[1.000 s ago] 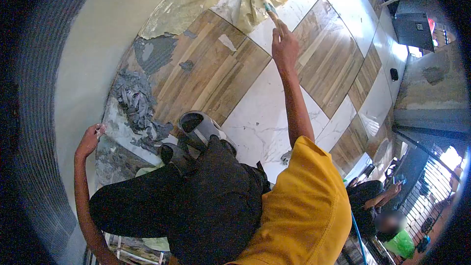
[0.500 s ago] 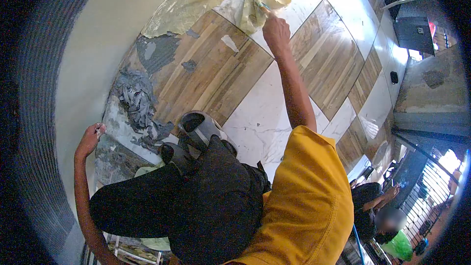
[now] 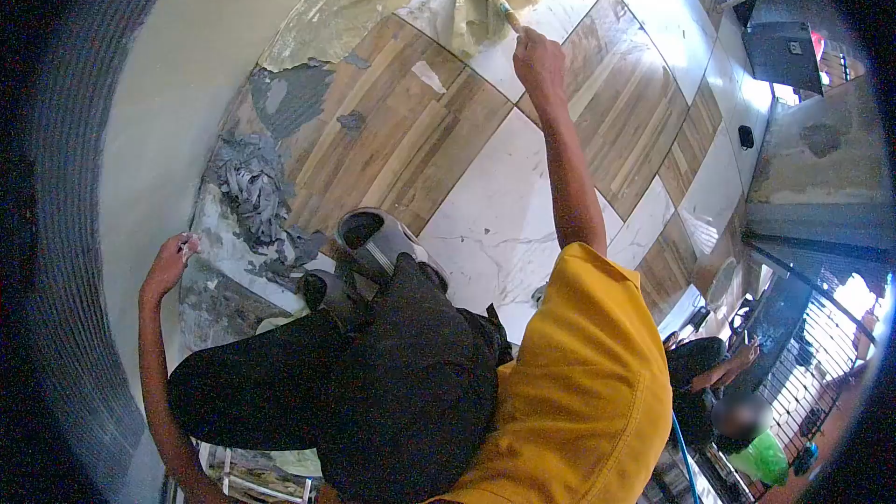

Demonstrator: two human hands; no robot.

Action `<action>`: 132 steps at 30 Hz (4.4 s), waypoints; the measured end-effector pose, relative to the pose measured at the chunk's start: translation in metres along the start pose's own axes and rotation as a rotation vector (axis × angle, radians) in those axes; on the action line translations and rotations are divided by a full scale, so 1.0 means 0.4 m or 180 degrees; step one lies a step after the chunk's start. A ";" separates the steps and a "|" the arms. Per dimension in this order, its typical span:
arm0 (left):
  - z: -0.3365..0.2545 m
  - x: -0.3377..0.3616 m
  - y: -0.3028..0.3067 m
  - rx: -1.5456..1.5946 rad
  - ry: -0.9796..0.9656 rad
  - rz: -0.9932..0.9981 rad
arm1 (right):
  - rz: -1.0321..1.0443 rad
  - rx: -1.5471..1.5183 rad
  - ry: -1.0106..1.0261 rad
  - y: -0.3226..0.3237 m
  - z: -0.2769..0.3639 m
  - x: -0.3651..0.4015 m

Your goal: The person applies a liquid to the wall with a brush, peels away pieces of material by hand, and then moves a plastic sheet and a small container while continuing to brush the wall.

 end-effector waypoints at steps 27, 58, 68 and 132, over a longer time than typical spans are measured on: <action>-0.010 0.065 0.020 0.0009 -0.0098 -0.0315 | 0.0117 -0.5920 -0.2197 -0.146 -0.136 0.142; -0.040 0.072 0.030 -0.0015 -0.0165 -0.0358 | 0.0449 -0.0779 -0.1047 0.043 -0.228 -0.132; -0.015 0.038 0.020 0.0066 -0.0029 -0.0214 | -0.0821 -0.0575 -0.0134 0.088 -0.187 -0.042; -0.032 0.388 0.068 -0.0609 -0.0353 -0.1220 | 0.0315 -0.6570 0.0223 -0.071 0.825 0.276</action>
Point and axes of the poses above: each hand's wrist, its own x-axis away from the middle knuckle, its own y-axis out of the back of the hand, z = x × y, the point moved 4 cm from there along -x, towards the middle knuckle, and after that the axes turned 15 degrees about y, right-handed, at the moved point
